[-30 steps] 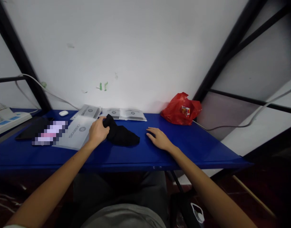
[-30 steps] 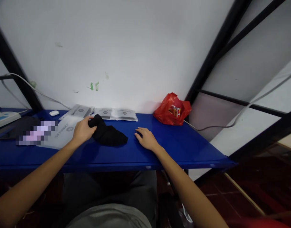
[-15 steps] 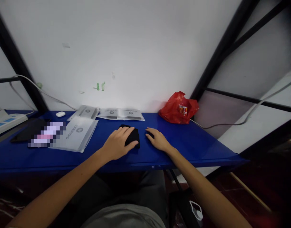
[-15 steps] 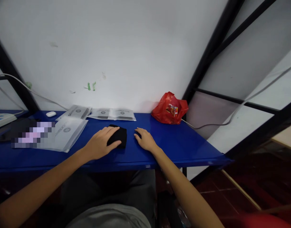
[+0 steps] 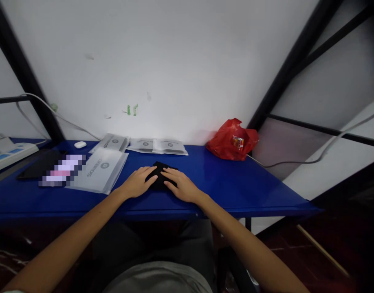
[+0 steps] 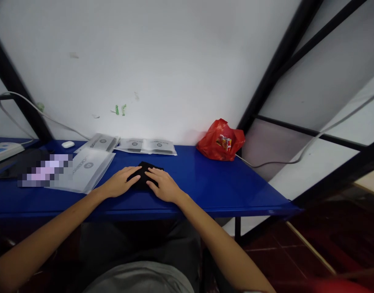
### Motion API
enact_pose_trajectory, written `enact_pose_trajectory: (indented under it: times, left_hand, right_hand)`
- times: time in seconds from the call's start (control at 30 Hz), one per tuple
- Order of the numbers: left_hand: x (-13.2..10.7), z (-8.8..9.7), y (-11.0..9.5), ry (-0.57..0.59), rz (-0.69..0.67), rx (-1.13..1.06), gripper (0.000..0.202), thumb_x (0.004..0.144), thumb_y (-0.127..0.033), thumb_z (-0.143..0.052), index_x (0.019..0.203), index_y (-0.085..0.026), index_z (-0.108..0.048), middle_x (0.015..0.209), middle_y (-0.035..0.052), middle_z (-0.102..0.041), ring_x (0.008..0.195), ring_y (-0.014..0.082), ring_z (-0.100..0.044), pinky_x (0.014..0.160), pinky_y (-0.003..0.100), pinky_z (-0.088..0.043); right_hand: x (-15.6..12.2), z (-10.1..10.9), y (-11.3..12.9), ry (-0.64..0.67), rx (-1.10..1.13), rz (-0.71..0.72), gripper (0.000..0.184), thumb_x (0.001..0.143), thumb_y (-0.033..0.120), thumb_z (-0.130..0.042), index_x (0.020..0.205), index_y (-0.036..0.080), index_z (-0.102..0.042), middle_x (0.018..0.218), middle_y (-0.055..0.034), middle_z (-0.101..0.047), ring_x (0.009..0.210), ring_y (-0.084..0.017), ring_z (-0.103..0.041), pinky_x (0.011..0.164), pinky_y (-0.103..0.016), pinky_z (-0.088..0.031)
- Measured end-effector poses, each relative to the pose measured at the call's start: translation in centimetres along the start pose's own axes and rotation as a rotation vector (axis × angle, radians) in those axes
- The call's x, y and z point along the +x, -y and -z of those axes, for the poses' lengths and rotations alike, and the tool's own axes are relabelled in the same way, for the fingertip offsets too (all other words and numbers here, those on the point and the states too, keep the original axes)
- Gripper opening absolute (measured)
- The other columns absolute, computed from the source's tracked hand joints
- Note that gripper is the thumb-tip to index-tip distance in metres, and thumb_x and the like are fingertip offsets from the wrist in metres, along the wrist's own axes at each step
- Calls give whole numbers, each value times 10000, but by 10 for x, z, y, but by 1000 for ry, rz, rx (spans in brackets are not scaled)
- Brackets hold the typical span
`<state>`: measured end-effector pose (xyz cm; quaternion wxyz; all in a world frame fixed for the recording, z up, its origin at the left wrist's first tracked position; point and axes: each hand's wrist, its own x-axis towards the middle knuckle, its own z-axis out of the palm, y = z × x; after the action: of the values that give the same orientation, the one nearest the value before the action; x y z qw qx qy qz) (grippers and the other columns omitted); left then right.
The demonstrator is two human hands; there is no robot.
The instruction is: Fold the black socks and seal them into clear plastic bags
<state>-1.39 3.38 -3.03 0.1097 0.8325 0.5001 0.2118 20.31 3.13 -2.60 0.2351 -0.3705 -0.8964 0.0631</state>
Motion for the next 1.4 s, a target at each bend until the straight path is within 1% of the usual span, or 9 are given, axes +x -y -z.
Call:
enact_pose_trajectory:
  times: [0.33,0.53,0.8,0.9,1.0,1.07,1.17,1.27,1.4]
  left_hand:
    - [-5,-3,-3,-60,-26,24,491,950,-411,-296,1368,-173,-400,1381,94,-474,1251,244,-428,1033,425,-341]
    - [-6,-7,-1,-81,-41,50,485,959,-406,-285,1367,-169,-396,1377,96,-478,1250,232,-433,1042,409,-327]
    - [-8,-6,-5,-98,-35,79,468,960,-392,-302,1344,-149,-415,1335,112,-514,1215,243,-461,1006,408,-360]
    - [-10,-2,-4,-145,-41,122,441,955,-392,-322,1288,-141,-468,1273,114,-554,1161,241,-497,981,393,-381]
    - [-14,7,1,-248,-25,211,373,951,-335,-338,1198,-135,-532,1167,105,-594,1077,230,-526,941,365,-407]
    - [-18,17,7,-305,40,302,327,941,-271,-344,1146,-135,-558,1109,108,-598,1039,231,-527,912,361,-417]
    - [-28,32,15,-317,255,450,288,914,-250,-384,1070,-117,-587,1058,136,-586,1021,269,-518,855,392,-436]
    - [-36,44,22,-258,471,520,298,896,-293,-431,1027,-90,-604,1046,163,-581,1038,305,-513,817,409,-455]
    - [-42,51,31,-140,570,500,279,904,-243,-403,992,-96,-623,1037,162,-595,1028,291,-539,756,366,-481]
  right_hand:
    - [-3,-6,-1,-34,-8,-15,413,908,313,-457,1303,203,-507,1374,-106,-486,1301,-238,-412,1071,-480,-341]
    - [-4,-5,0,-32,-8,-27,410,904,304,-461,1298,200,-512,1353,-103,-511,1294,-234,-421,1068,-473,-349]
    - [-4,-7,-6,-32,3,-37,413,907,342,-451,1296,219,-512,1355,-92,-511,1294,-236,-422,1070,-488,-343]
    - [-3,-7,-8,-29,1,-39,419,913,361,-436,1292,202,-517,1364,-102,-500,1290,-236,-425,1071,-475,-347]
    - [0,-4,-6,-60,-4,-38,417,915,380,-426,1283,210,-526,1369,-99,-495,1286,-240,-430,1068,-480,-352]
    - [4,-2,-3,-96,-13,-35,419,919,398,-415,1286,225,-522,1381,-93,-483,1290,-245,-423,1072,-496,-339]
    - [12,-1,5,-110,-40,-8,433,925,417,-398,1301,234,-506,1405,-89,-453,1306,-249,-401,1088,-513,-305]
    - [21,-5,11,-66,-80,32,453,920,430,-404,1316,227,-492,1410,-99,-445,1317,-258,-384,1084,-520,-303]
    - [29,-13,11,2,-141,55,452,904,423,-441,1299,216,-513,1383,-107,-478,1301,-276,-406,1060,-521,-339]
